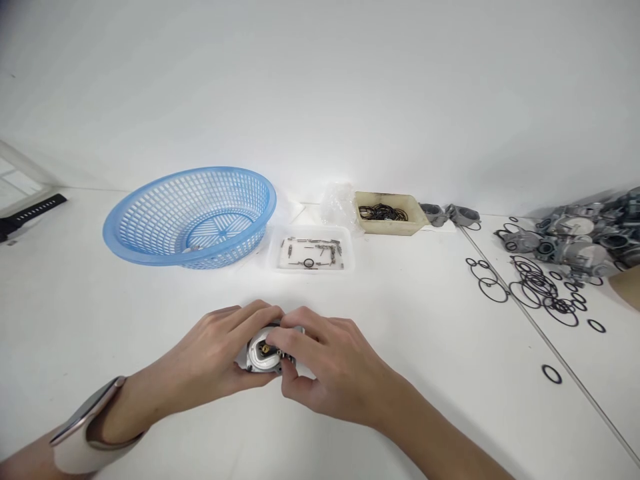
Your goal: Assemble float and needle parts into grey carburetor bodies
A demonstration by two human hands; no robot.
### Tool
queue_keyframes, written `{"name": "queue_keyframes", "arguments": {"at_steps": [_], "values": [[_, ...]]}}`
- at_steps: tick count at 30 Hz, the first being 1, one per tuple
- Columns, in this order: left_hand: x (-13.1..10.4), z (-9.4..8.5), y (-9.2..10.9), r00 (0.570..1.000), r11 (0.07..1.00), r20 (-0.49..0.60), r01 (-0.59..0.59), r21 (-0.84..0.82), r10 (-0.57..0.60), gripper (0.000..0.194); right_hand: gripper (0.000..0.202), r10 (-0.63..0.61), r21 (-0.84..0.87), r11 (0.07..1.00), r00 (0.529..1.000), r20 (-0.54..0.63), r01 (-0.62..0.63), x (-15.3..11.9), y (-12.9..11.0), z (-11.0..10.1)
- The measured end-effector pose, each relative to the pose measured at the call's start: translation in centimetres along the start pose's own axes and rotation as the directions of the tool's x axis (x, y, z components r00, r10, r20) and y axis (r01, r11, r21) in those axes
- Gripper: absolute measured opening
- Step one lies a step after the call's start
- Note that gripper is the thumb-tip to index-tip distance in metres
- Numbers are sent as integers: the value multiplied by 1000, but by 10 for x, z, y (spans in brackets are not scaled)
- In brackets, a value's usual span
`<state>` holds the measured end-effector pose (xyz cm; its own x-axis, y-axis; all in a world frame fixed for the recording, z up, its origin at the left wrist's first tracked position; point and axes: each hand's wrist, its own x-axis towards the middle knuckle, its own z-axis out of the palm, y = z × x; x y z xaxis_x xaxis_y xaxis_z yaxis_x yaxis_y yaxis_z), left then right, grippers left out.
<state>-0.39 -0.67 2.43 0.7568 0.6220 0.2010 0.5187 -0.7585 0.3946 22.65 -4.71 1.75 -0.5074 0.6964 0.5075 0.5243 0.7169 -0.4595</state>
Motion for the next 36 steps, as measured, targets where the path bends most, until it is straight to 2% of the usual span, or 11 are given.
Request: {"name": "queue_keyframes", "arguments": {"at_steps": [10, 24, 29, 36], "values": [[0, 0, -1, 1000, 1000, 17, -6, -2, 6, 48, 40, 0, -42, 999, 1000, 20, 1, 1, -4, -2], [0, 1, 2, 999, 999, 4, -35, 29, 35, 47, 38, -29, -52, 998, 999, -26, 27, -1, 1, 2], [0, 1, 0, 1000, 1000, 18, -1, -10, 1, 50, 39, -34, -53, 998, 999, -24, 33, -1, 0, 3], [0, 0, -1, 990, 985, 102, 114, -129, -101, 55, 42, -19, -74, 997, 1000, -14, 17, -1, 0, 2]]}}
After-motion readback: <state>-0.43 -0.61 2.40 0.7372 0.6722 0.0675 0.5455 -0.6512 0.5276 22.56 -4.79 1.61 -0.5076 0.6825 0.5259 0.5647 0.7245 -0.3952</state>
